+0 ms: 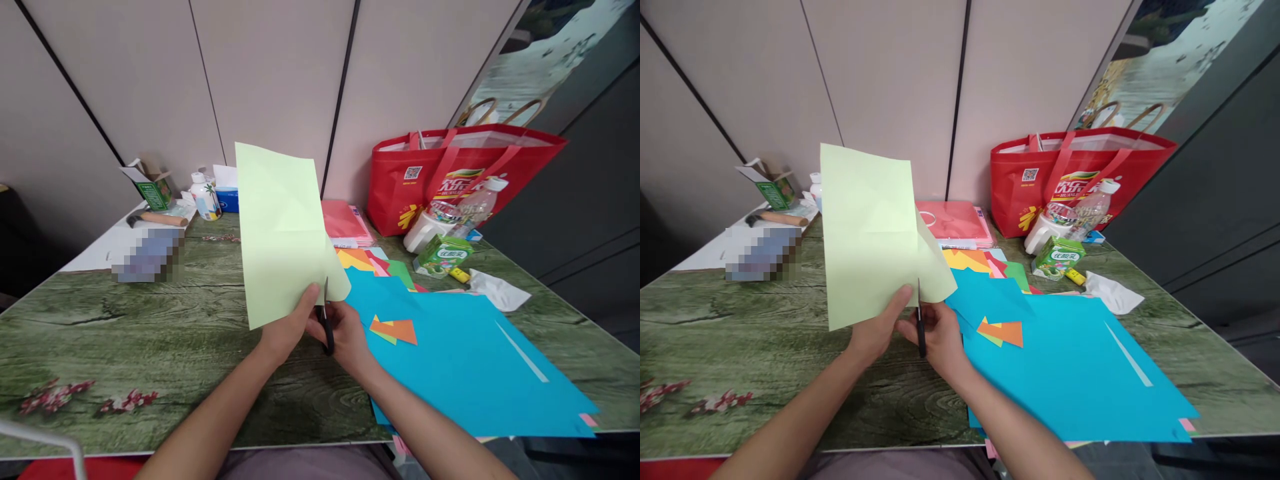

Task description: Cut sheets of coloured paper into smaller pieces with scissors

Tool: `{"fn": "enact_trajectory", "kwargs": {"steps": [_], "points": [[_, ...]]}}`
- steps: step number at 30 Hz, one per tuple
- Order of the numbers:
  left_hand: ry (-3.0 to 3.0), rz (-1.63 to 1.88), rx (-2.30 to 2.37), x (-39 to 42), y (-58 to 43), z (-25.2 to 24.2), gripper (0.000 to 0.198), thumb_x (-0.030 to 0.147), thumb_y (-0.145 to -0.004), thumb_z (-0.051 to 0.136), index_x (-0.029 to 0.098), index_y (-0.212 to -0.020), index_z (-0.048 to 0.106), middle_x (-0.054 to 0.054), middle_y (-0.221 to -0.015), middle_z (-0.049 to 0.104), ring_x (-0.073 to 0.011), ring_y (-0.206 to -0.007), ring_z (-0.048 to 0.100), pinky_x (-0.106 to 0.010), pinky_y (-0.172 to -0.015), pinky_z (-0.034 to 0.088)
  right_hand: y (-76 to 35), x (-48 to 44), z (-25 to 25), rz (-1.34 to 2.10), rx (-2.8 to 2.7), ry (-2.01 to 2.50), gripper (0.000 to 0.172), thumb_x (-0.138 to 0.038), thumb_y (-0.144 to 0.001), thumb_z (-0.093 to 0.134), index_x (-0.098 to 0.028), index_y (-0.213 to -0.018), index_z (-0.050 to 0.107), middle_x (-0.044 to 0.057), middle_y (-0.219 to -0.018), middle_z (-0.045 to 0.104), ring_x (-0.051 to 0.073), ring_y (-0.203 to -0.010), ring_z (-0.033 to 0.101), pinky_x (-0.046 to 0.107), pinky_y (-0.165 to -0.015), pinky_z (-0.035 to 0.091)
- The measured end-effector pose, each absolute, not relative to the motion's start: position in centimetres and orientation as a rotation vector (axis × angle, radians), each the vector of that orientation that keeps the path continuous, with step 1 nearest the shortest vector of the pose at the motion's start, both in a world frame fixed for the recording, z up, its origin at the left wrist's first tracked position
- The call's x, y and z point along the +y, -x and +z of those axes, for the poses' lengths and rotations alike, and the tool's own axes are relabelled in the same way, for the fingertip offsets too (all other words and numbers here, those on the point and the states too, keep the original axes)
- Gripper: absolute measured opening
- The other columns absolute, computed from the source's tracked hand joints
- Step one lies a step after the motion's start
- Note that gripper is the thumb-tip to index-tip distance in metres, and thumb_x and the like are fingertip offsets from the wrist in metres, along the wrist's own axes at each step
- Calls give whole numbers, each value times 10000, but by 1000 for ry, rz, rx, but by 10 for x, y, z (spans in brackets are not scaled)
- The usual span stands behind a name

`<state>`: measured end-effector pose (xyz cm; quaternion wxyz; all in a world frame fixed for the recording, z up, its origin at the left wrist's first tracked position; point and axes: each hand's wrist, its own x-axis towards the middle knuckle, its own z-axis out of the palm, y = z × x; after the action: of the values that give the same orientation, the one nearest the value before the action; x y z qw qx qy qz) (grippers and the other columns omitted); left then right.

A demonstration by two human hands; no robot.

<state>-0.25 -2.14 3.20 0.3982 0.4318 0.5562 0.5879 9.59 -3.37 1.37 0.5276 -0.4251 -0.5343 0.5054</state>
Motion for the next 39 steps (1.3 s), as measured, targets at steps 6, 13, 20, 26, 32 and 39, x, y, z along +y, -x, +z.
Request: {"fn": "enact_trajectory", "kwargs": {"steps": [6,13,20,26,32,39], "points": [[-1080,1478,1409,-21,2,31,456,364,-638,693,173,-1043,610,-108,-1203,579,-237,-1152,494,-369,-1046,296,-97,-33,10,1225,-1289,1014,346,-393,-601,730,-182,-727,486,-28,-549,486,119,-515,430,246,-494,373],[-1084,1492,1411,-21,1,33,439,351,-629,700,187,-1028,622,-89,-1198,587,-235,-1149,496,-364,-1049,289,-97,-33,10,1236,-1272,1018,357,-412,-590,732,-181,-748,510,-29,-544,496,114,-491,422,242,-472,364],[-1099,1460,1421,-22,3,34,401,345,-648,688,195,-1015,629,-80,-1150,619,-216,-1121,524,-339,-1051,288,-97,-34,12,1255,-1254,1008,356,-383,-582,744,-173,-735,501,-40,-529,479,102,-480,409,235,-467,347],[-1083,1488,1380,-22,3,31,425,371,-636,697,197,-1018,626,-81,-1170,606,-222,-1149,499,-339,-1052,284,-96,-34,11,1219,-1279,1029,355,-415,-595,727,-176,-736,506,-42,-504,480,98,-464,409,227,-443,339],[-1087,1474,1383,-23,3,34,357,367,-648,683,189,-956,650,-72,-1093,645,-223,-1118,522,-334,-1036,309,-95,-35,14,1256,-1239,1049,384,-440,-557,742,-178,-718,511,-50,-468,480,97,-427,414,225,-416,339],[-1121,1443,1352,-22,5,30,294,418,-659,657,192,-847,674,-57,-926,695,-225,-1049,566,-324,-1006,346,-95,-36,18,1287,-1204,1037,378,-409,-550,753,-170,-748,539,-47,-472,513,95,-407,433,221,-401,354]]}}
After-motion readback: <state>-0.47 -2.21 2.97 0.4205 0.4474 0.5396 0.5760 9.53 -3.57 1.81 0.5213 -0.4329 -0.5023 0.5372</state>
